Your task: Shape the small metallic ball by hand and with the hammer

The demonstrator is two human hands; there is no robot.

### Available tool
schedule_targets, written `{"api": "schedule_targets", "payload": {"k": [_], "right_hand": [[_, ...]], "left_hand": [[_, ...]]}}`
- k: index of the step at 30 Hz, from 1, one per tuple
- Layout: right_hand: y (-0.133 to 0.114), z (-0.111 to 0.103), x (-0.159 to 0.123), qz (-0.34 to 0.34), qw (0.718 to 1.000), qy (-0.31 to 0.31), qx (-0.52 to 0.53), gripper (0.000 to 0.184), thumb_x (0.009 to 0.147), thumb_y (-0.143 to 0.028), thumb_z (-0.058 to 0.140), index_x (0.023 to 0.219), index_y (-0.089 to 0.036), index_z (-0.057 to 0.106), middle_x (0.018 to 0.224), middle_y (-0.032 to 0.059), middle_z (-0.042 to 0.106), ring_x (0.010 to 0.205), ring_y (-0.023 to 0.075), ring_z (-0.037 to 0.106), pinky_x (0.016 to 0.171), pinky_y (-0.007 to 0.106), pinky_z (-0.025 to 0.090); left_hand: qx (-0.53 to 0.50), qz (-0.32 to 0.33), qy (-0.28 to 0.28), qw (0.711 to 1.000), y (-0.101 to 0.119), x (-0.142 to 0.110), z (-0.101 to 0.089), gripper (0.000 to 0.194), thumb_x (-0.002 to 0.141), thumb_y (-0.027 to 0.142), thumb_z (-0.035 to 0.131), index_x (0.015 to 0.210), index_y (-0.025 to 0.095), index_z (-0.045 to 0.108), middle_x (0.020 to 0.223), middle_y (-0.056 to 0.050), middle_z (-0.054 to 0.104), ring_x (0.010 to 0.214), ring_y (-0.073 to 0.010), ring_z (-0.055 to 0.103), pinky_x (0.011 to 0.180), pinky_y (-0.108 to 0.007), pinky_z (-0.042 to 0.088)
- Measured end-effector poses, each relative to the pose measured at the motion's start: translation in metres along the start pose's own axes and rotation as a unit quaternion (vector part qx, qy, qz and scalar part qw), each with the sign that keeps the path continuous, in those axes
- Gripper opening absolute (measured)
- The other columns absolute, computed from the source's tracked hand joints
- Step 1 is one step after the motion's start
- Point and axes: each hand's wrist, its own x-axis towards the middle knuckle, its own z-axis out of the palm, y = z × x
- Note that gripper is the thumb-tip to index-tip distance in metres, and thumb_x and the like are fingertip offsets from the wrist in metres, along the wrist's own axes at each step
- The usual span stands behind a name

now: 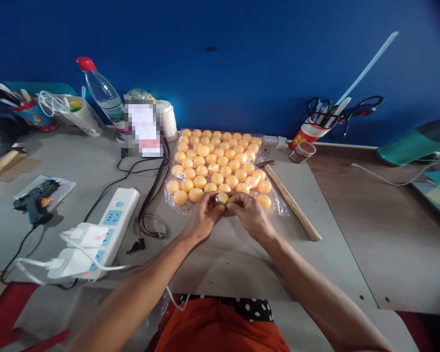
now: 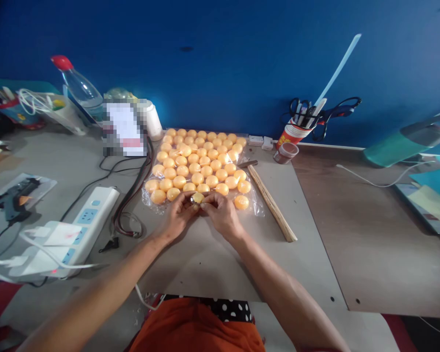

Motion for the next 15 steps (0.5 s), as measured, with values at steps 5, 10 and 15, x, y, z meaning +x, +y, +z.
{"api": "schedule_targets", "payload": {"k": [5,10,15], "right_hand": [[-0.009,0.001,0.000,0.011,1.000,0.018,0.014,0.026,0.061,-0.027,0.074,0.059,-0.020,0.048,0.076,0.0006,0.063,0.063,0.0121,0.053,0.058,0.027,0.047],[-0.010,-0.002,0.001,0.000,1.000,0.028,-0.005,0.033,0.059,-0.027,0.076,0.060,-0.021,0.043,0.071,-0.0014,0.060,0.063,0.0120,0.051,0.057,0.025,0.043],[-0.019,-0.014,0.004,0.008,0.999,0.000,0.051,0.021,0.063,-0.030,0.074,0.073,-0.020,0.059,0.070,-0.0015,0.062,0.064,0.0131,0.056,0.059,0.027,0.046]], "left_hand": [[-0.016,-0.016,-0.020,1.000,0.007,0.000,0.001,0.039,0.076,0.038,0.078,0.105,0.016,0.062,0.103,-0.007,0.072,0.093,-0.0208,0.067,0.083,-0.033,0.054],[-0.040,-0.028,-0.018,0.999,0.008,0.000,0.001,0.040,0.074,0.035,0.080,0.105,0.016,0.064,0.104,-0.007,0.073,0.096,-0.0218,0.067,0.086,-0.034,0.054],[-0.145,-0.101,-0.047,0.983,0.016,0.002,-0.001,0.045,0.072,0.036,0.083,0.109,0.016,0.067,0.107,-0.008,0.073,0.091,-0.0215,0.070,0.086,-0.036,0.055]]}}
